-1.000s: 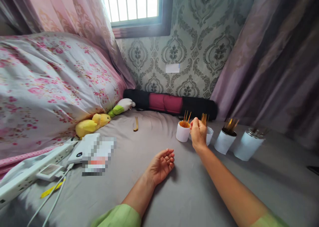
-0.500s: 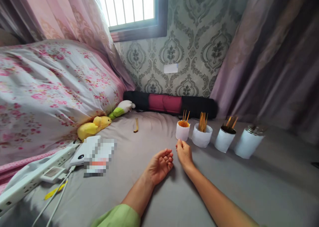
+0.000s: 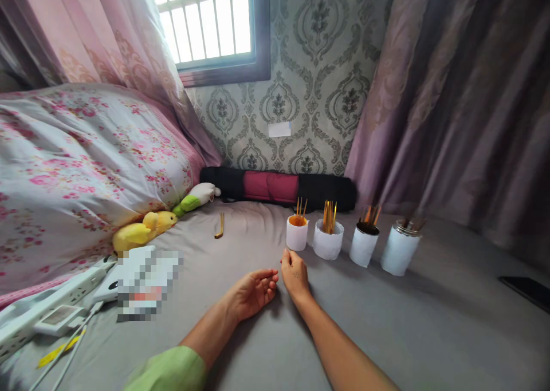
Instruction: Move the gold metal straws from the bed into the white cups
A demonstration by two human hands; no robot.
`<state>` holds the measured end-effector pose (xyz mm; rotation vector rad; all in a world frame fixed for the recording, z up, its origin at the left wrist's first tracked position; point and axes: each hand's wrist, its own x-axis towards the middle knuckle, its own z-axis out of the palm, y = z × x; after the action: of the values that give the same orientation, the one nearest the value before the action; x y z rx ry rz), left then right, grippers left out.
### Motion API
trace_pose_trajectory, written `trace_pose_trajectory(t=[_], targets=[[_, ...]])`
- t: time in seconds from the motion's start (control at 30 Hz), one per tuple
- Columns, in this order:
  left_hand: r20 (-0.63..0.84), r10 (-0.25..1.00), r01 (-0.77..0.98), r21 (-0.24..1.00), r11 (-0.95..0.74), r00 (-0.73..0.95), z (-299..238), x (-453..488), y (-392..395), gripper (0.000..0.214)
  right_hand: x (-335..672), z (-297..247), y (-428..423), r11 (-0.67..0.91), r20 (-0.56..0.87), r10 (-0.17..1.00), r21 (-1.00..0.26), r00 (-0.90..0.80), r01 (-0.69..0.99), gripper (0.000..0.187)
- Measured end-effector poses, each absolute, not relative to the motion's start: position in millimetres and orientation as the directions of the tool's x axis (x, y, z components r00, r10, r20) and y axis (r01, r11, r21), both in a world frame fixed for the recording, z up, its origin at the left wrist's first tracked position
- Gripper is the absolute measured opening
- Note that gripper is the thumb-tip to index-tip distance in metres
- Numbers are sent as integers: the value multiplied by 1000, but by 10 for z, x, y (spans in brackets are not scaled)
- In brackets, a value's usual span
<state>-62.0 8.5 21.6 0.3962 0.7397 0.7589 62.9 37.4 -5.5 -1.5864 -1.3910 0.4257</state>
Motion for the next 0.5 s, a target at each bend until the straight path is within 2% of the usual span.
trace_pose_trajectory(t=[0.07, 0.13, 0.2, 0.27, 0.3, 0.5], targets=[[-521, 697, -324, 634, 702, 493, 276, -671, 172, 13, 633, -58, 379, 94, 310, 903, -817, 297, 569, 39], [-520, 703, -161, 737, 656, 486, 353, -763, 292, 17, 634, -62, 384, 91, 309, 903, -817, 299, 570, 40], [-463, 769, 2, 857, 515, 440, 436, -894, 446, 20, 634, -62, 386, 87, 306, 903, -817, 301, 570, 40], [-400, 870, 226, 911, 344, 289, 512, -1052, 627, 20, 633, -56, 380, 83, 299, 905, -821, 303, 565, 40], [-360, 912, 380, 886, 267, 198, 543, -1135, 722, 20, 632, -50, 375, 81, 296, 906, -822, 303, 563, 39], [-272, 962, 639, 735, 229, -32, 635, -1559, 1174, 11, 626, -27, 348, 72, 287, 907, -827, 308, 558, 37]])
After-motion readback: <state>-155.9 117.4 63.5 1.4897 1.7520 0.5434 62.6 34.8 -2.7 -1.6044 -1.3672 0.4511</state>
